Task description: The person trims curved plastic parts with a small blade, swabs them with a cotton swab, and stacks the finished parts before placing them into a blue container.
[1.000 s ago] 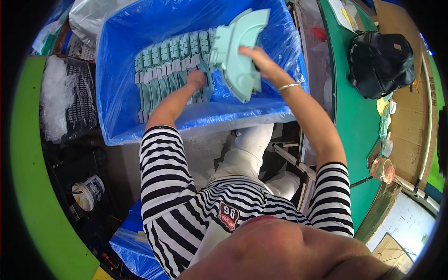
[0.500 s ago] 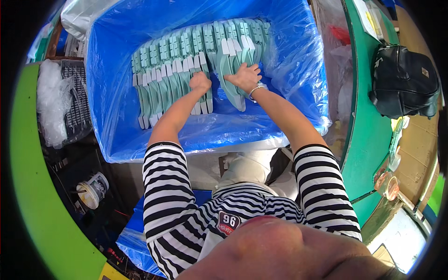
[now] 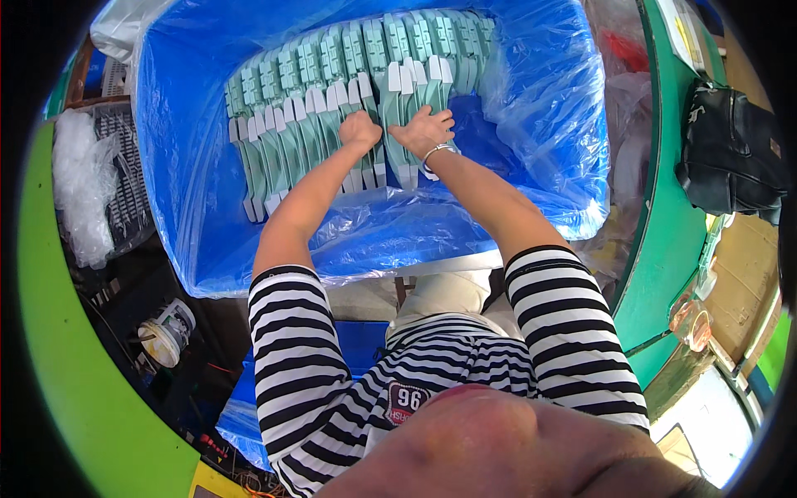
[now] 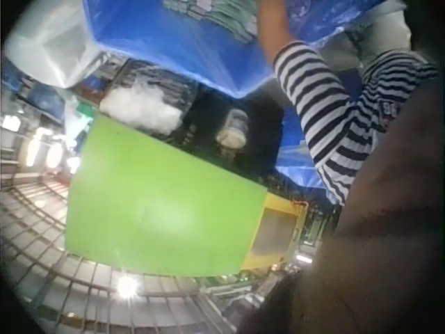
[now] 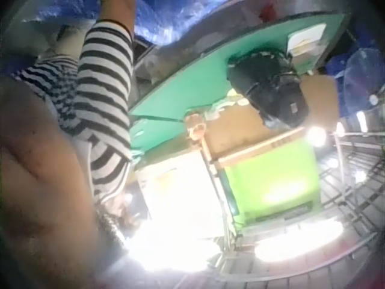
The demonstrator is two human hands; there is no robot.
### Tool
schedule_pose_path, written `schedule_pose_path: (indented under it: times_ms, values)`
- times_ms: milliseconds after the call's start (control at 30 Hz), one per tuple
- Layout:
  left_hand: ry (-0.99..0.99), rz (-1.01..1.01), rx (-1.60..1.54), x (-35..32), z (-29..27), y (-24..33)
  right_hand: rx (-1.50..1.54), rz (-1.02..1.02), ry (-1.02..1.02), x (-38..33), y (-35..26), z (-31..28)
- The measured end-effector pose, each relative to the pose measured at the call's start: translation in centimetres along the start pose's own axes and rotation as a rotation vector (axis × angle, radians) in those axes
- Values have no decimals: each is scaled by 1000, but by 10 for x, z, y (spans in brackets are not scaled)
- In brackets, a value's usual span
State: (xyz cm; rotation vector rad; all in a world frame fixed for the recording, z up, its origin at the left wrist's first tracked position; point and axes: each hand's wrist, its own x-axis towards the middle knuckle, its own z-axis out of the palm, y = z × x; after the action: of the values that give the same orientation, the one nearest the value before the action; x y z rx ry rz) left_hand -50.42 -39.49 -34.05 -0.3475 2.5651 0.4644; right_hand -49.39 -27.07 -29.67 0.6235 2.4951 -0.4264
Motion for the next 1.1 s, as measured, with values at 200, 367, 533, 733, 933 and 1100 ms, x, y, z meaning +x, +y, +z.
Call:
schedule_pose_path:
  times_ms: [200,367,533,733,933,1100]
  values:
    - [23,27,19,-3,7,-1,-61,11,-40,-2,5,12]
    - [104,55,-12,-13,10,-8,-109,-99,-150,-10,11,5]
    - [118,284,-268,-27,-7,11,-168,-207,-186,3,26,7]
    - [-84,265,-16,-10,10,24,-271,-572,-68,16,65,21]
    - [-100,231,-13,-15,23,21,-418,-679,-10,7,73,20]
    - [-172,156,11,0,15,23,-539,-610,-255,16,55,7]
